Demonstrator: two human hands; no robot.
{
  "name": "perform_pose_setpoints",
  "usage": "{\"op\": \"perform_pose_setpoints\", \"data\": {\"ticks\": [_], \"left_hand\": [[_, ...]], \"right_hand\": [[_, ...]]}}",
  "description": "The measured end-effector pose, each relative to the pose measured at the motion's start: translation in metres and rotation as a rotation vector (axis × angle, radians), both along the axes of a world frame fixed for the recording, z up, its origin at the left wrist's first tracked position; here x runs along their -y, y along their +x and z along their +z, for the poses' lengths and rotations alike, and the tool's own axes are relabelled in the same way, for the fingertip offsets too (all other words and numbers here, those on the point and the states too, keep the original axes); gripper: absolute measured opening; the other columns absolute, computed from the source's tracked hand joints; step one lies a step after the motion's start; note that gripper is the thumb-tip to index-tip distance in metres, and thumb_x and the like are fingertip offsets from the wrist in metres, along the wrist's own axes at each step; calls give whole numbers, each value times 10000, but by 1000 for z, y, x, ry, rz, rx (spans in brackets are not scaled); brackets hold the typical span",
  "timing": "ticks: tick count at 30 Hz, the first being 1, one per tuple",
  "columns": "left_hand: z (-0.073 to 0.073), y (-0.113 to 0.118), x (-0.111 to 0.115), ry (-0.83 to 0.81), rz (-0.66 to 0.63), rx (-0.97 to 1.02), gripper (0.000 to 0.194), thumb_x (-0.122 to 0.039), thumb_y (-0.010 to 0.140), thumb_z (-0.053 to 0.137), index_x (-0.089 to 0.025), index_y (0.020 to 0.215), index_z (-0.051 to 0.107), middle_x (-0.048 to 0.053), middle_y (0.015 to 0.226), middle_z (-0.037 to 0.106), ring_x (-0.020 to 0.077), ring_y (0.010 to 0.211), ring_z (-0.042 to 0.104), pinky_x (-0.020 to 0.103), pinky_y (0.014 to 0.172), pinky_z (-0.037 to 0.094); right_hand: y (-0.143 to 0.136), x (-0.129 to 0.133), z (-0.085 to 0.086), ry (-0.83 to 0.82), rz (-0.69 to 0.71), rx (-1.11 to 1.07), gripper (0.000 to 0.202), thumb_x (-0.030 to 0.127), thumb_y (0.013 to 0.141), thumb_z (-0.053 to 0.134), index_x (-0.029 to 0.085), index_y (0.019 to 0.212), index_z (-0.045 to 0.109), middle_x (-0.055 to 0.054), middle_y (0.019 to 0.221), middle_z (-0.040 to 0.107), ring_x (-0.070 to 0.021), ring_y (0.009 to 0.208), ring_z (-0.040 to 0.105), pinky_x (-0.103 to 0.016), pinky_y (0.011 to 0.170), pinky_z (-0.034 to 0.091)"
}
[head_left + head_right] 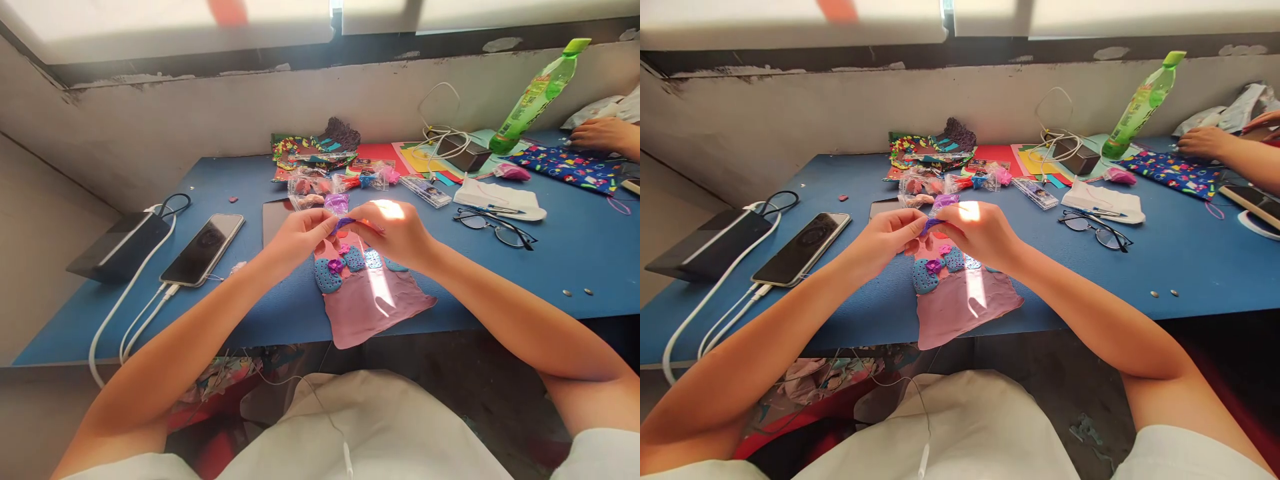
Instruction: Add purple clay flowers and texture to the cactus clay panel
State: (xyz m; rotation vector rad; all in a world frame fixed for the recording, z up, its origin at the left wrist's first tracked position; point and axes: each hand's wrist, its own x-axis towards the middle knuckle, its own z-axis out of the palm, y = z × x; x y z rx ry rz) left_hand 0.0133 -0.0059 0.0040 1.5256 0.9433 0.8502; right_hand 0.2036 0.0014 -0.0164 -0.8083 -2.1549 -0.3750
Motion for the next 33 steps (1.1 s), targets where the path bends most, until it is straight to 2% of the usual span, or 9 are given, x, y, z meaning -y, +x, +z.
{"op": "perform_pose_setpoints", "data": {"ticks": [3,6,10,15,21,25,29,33], "left_hand": [[4,-1,-1,-12,66,74,239,-319,809,653,-154,657,569,-2,607,572,66,510,494,193,476,340],[8,-3,-3,-105,132,182,163,-254,774,665,-144,691,577,-5,634,549,87,577,558,179,478,359],[9,-5,-6,-190,189,272,96,-201,735,672,-133,731,604,18,680,611,101,642,599,171,511,403],[5,-5,-5,-135,113,210,194,-288,724,728,-138,817,649,51,809,697,161,769,680,218,609,468],[2,-3,-3,-165,85,166,201,-297,718,748,-131,807,677,72,792,726,180,782,701,229,619,489],[2,-1,1,-214,4,135,204,-316,732,736,-127,800,703,81,757,731,164,706,687,230,599,488],[2,-2,2,-265,-66,147,207,-325,769,692,-119,771,702,82,713,720,150,663,672,222,588,479],[1,-4,-1,-271,-115,144,363,-475,778,665,-114,749,689,93,711,707,153,653,658,218,548,456]], "right_hand": [[5,-6,5,12,-58,-66,287,403,945,518,203,840,695,0,687,691,-108,596,586,-230,571,401],[11,-12,8,14,-121,-96,290,418,935,528,209,854,712,-16,775,729,-130,654,634,-245,585,421],[13,-12,9,38,-110,0,259,393,941,518,214,926,704,-29,864,745,-149,745,665,-260,623,451],[4,0,4,81,12,134,230,250,972,436,211,1030,655,-28,953,734,-127,745,645,-265,641,457],[1,4,-1,86,59,136,313,163,965,409,227,1200,606,-74,1061,712,-142,825,653,-277,674,504],[-2,4,-1,66,83,94,281,191,965,435,195,1182,614,-96,1084,707,-150,837,662,-277,681,516],[-4,5,0,18,103,61,241,220,974,421,200,1076,639,-67,998,710,-138,839,660,-257,703,516],[-5,6,1,-24,129,47,162,238,969,433,188,992,586,-64,948,684,-124,772,626,-249,672,499]]}}
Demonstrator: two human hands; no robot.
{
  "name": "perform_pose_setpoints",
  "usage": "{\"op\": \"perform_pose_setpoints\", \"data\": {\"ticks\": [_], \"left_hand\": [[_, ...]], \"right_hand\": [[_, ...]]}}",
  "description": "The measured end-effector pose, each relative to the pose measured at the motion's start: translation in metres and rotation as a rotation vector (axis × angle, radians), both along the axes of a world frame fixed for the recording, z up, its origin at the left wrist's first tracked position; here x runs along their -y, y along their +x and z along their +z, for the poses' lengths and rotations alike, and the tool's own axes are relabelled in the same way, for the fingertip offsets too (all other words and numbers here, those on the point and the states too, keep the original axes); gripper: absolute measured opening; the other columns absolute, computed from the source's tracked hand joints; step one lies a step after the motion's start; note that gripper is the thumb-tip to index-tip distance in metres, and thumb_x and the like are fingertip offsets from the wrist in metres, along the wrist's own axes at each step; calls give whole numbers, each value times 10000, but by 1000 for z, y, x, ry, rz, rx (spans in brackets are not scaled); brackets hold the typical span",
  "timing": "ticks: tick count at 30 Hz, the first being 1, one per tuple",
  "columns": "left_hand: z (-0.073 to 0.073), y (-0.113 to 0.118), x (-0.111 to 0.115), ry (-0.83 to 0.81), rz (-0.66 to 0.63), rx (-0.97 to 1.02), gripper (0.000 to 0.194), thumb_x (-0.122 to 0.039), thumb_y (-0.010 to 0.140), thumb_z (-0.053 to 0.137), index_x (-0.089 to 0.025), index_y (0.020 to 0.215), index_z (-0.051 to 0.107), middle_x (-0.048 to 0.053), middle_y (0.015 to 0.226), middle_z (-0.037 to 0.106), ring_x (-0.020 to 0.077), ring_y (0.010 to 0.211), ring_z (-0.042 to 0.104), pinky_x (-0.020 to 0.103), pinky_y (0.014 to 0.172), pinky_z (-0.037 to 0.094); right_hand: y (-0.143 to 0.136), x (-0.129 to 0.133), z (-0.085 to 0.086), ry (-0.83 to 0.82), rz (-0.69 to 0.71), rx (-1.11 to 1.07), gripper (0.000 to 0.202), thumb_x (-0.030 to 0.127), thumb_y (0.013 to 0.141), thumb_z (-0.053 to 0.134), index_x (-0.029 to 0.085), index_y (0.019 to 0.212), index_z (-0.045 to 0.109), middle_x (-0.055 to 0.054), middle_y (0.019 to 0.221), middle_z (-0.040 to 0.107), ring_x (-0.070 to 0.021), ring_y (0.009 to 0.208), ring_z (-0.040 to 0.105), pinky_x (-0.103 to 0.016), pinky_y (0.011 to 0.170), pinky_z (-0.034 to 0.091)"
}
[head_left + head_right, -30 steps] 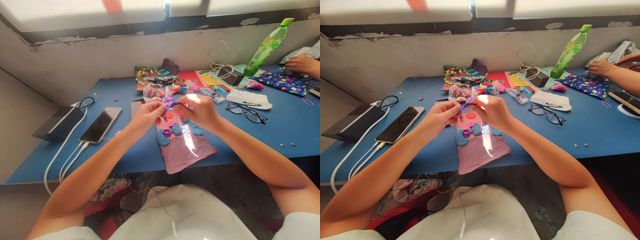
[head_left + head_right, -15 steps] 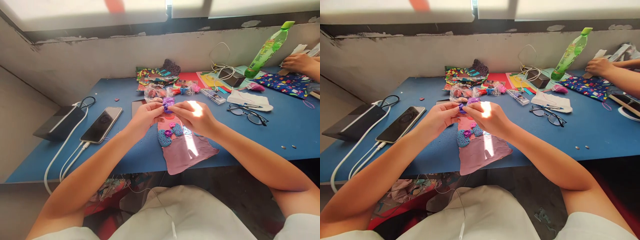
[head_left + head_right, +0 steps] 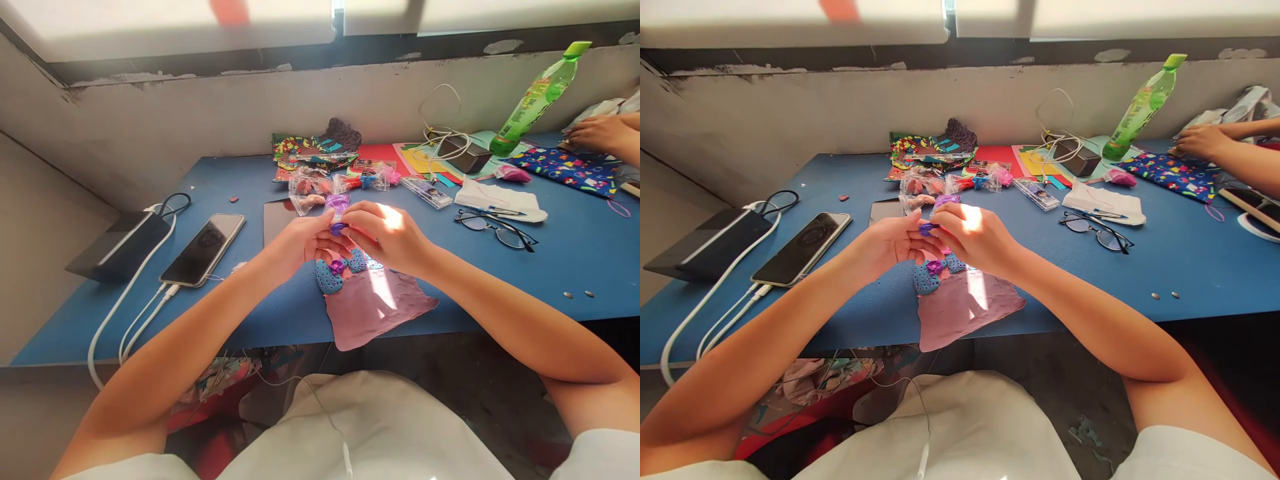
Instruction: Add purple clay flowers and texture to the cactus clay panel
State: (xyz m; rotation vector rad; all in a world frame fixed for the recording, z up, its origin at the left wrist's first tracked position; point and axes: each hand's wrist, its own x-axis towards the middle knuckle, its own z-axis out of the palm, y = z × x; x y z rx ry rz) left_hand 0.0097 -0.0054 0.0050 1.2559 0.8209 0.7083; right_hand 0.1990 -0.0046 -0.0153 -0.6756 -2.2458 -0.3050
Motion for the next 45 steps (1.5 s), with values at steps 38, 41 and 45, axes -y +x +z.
{"op": "perform_pose_setpoints", "data": {"ticks": [38,41,45], "left_hand": [[1,-2,-5,136,198,-58,252,-359,760,733,-126,819,655,48,688,711,140,681,682,210,590,446],[0,-1,-2,117,133,-63,324,-435,743,743,-132,845,692,57,735,730,148,727,698,206,601,460],[1,-1,-1,119,64,-55,410,-516,700,759,-140,857,705,58,767,735,147,734,694,206,596,467]], "right_hand": [[5,-3,1,-121,-58,-47,224,244,981,398,146,1111,551,3,723,644,-75,570,527,-208,539,380],[1,-3,-6,-212,18,-146,195,298,972,450,164,1041,575,29,677,624,-57,537,495,-192,546,417],[1,-6,-10,-180,34,-163,219,297,972,458,187,1093,603,10,750,674,-59,569,527,-200,572,438]]}}
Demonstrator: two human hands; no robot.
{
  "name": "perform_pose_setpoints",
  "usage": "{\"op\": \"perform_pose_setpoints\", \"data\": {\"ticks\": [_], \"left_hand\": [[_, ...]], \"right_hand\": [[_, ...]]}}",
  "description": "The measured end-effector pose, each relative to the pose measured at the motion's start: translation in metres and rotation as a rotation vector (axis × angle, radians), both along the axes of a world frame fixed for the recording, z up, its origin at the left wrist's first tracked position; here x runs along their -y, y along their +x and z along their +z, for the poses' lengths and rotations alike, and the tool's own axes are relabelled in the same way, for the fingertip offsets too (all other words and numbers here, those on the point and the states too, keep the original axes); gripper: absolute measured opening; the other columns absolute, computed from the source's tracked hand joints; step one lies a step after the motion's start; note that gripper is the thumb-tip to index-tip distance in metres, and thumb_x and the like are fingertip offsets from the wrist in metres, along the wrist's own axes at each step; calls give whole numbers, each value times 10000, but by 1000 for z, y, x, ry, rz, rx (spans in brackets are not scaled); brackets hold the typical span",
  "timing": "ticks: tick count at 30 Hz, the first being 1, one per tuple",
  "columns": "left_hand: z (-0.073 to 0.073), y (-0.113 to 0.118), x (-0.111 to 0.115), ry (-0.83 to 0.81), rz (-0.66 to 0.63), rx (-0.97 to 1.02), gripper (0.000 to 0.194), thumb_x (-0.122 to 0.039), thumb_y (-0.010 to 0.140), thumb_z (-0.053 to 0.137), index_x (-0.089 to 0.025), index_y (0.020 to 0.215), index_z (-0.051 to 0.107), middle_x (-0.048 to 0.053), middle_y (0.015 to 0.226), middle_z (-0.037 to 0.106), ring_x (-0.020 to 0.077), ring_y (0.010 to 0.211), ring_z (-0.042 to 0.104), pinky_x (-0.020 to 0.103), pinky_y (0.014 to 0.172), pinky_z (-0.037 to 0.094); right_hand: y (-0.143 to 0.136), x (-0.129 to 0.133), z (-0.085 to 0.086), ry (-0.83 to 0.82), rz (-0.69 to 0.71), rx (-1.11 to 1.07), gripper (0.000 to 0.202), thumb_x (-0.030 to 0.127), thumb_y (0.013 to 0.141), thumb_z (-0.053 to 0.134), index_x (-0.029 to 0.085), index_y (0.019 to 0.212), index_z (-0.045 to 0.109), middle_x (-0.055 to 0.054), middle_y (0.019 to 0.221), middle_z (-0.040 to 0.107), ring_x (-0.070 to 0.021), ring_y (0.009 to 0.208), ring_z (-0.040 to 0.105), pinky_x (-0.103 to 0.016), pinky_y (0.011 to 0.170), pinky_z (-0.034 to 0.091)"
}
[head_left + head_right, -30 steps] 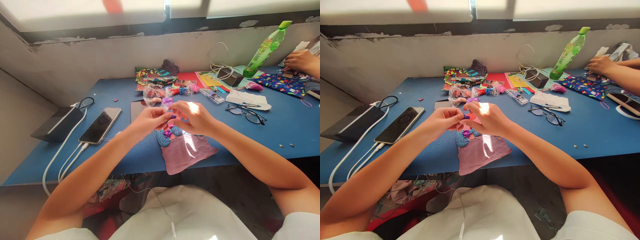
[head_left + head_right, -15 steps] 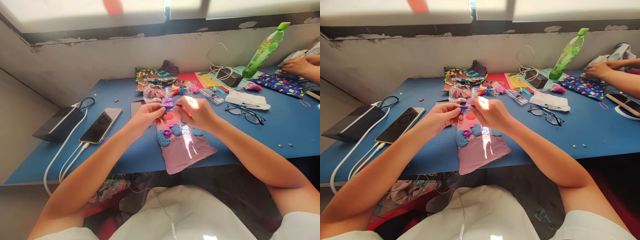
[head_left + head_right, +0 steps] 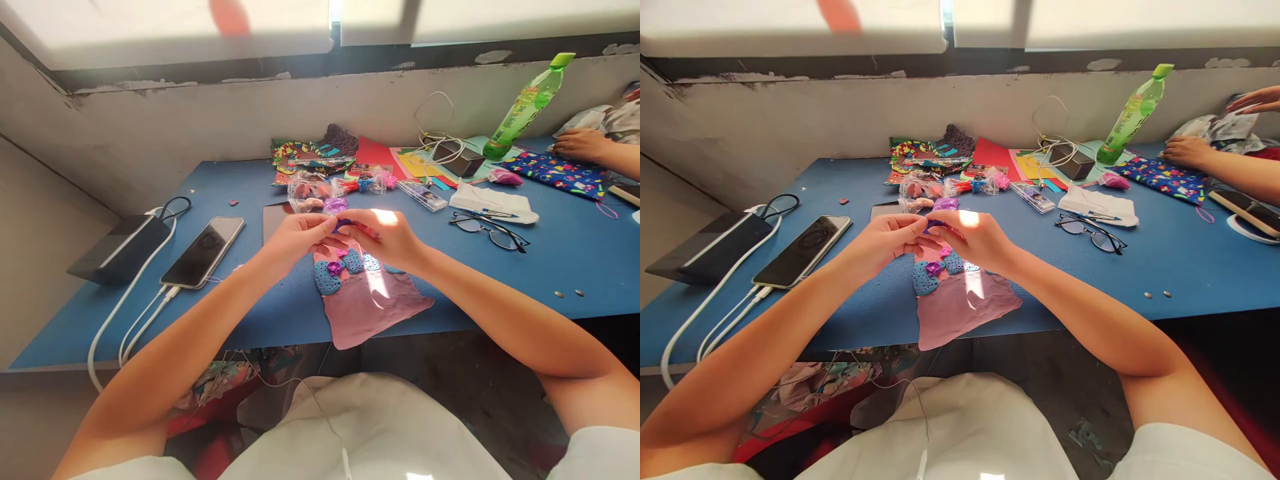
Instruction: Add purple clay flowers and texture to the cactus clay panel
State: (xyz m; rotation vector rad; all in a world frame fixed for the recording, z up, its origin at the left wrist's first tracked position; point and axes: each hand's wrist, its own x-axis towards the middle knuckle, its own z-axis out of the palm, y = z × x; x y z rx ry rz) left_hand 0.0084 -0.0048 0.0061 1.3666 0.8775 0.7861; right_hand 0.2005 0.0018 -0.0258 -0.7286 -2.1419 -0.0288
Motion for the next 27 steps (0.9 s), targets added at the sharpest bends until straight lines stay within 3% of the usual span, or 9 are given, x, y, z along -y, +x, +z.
{"op": "perform_pose_setpoints", "data": {"ticks": [5,9,14,19,24,27], "left_hand": [[-1,0,0,21,-55,-32,479,-590,683,740,-142,841,677,56,750,720,140,700,672,217,602,470],[-6,0,-2,50,-29,-97,501,-608,681,730,-142,855,667,40,703,697,131,644,650,212,552,427],[-7,0,-3,67,-17,-92,453,-559,665,763,-146,829,677,38,693,692,126,622,639,211,530,421],[-6,2,-5,73,29,-73,349,-474,711,757,-144,732,647,19,605,651,98,532,579,212,511,412],[-5,5,-3,107,103,-28,272,-300,834,667,-143,632,574,-18,525,553,61,483,497,186,493,383],[-5,5,0,64,71,-7,287,-308,846,649,-149,633,539,-23,536,525,69,488,507,192,484,385]], "right_hand": [[2,-1,-1,55,14,98,308,303,1000,388,178,1207,578,-42,872,690,-77,626,568,-208,556,427],[-1,3,-1,49,46,152,331,212,987,363,171,1268,532,-63,927,683,-84,654,577,-199,530,403],[0,8,3,30,26,215,412,183,953,367,149,1357,442,-91,989,676,-106,675,581,-221,536,400],[2,11,10,-20,0,195,403,203,940,406,160,1337,460,-29,842,672,-86,563,501,-221,530,380],[0,9,8,-24,-66,149,270,262,966,414,161,1164,568,41,597,575,-73,482,416,-203,486,317],[-1,6,5,-9,-101,156,249,305,967,431,153,1081,592,43,581,552,-68,492,408,-195,486,305]]}}
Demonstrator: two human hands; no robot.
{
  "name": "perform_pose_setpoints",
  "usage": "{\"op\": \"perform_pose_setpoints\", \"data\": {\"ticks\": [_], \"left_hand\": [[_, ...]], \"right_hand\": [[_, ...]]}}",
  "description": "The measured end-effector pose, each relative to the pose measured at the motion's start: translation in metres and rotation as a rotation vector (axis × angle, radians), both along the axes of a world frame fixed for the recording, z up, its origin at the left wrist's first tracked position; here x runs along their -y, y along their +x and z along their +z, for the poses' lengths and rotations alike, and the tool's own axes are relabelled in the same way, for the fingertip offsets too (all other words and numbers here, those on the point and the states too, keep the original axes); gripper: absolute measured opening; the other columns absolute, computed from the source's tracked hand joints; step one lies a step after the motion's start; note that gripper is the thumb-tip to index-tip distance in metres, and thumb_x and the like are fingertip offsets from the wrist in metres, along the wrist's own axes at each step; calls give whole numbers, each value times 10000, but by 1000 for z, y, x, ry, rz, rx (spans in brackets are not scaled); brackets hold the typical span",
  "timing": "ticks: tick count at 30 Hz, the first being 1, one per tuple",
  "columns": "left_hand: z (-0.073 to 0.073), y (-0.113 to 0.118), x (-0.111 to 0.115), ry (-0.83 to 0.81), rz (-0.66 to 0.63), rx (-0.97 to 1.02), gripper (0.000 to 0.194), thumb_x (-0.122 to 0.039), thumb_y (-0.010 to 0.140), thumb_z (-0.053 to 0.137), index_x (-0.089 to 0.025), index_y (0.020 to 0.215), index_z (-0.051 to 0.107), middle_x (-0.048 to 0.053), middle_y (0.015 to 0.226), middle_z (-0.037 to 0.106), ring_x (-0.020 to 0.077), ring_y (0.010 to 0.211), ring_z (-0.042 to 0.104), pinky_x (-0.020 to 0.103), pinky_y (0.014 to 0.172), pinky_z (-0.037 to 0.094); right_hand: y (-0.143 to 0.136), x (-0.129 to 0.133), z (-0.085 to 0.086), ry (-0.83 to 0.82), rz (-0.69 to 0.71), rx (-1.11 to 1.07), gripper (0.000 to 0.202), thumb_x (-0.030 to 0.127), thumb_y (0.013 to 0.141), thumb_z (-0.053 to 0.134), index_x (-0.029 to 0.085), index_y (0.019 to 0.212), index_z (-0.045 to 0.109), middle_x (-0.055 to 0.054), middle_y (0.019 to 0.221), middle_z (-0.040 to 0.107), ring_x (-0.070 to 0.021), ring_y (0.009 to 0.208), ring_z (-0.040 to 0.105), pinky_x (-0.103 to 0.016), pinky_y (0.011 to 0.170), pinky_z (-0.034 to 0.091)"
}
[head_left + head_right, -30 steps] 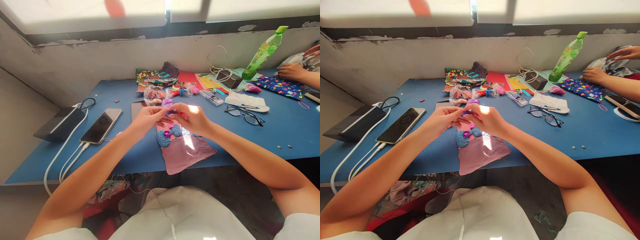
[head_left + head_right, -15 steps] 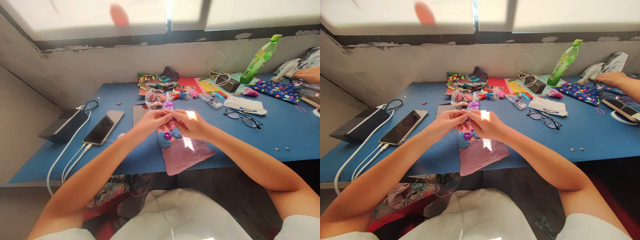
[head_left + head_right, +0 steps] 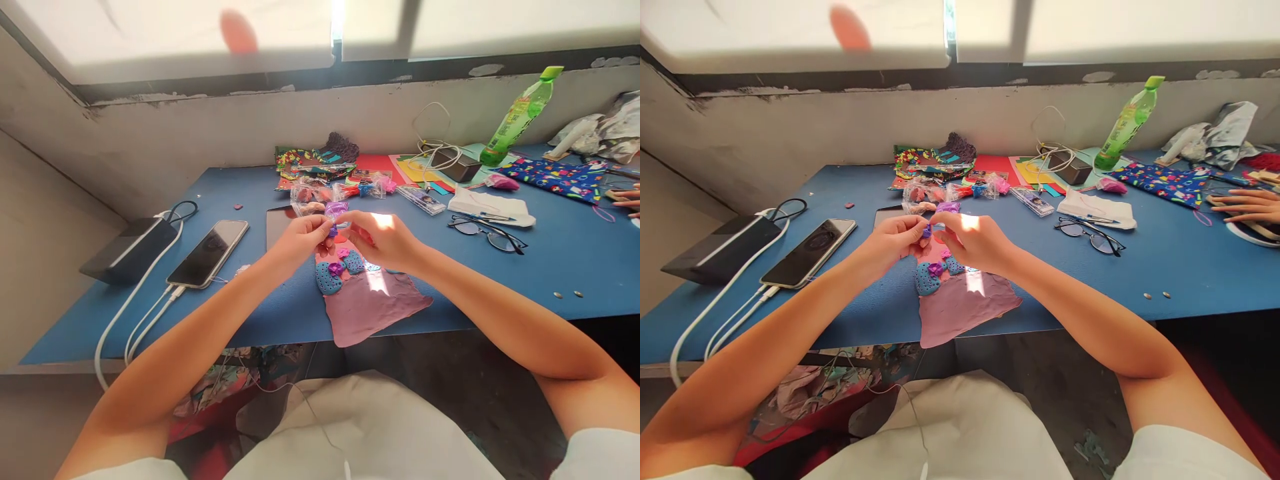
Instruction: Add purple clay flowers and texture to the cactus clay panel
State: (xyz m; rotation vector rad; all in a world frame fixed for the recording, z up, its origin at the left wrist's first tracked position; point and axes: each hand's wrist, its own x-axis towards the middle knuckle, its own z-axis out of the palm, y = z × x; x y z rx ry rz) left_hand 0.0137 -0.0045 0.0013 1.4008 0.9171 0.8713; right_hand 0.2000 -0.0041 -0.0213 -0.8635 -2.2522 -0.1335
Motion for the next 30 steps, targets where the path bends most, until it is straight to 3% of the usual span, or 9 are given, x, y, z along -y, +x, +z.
{"op": "perform_pose_setpoints", "data": {"ticks": [6,10,14,25,30], "left_hand": [[-3,-2,0,-25,-77,-22,360,-493,794,682,-152,769,568,-18,588,561,78,510,531,199,489,399],[-3,-3,-2,-4,-81,-89,344,-454,749,738,-143,839,621,-3,635,619,77,523,560,202,500,411],[-1,-3,-2,13,-47,-101,264,-390,776,711,-140,749,633,16,625,647,81,509,571,209,496,415],[6,-1,4,93,35,-105,220,-217,812,646,-145,609,604,21,525,635,61,406,491,200,400,330],[10,1,7,78,70,-128,252,-240,803,675,-147,583,594,13,532,628,65,403,506,204,397,328]], "right_hand": [[0,-3,-3,-3,-32,-16,276,373,967,417,166,1005,596,31,629,572,-70,531,442,-194,514,318],[0,-2,-1,-61,-79,-28,287,332,964,386,163,1074,590,27,638,584,-73,514,454,-195,515,323],[-1,-2,0,-61,-134,-13,305,316,960,363,164,1071,602,29,599,568,-88,512,455,-201,513,311],[-1,-1,-2,79,-138,50,286,261,949,368,164,1018,628,48,536,528,-82,468,401,-199,488,266],[0,-3,-4,97,-134,74,267,251,954,370,172,1015,618,46,554,535,-77,480,417,-198,502,271]]}}
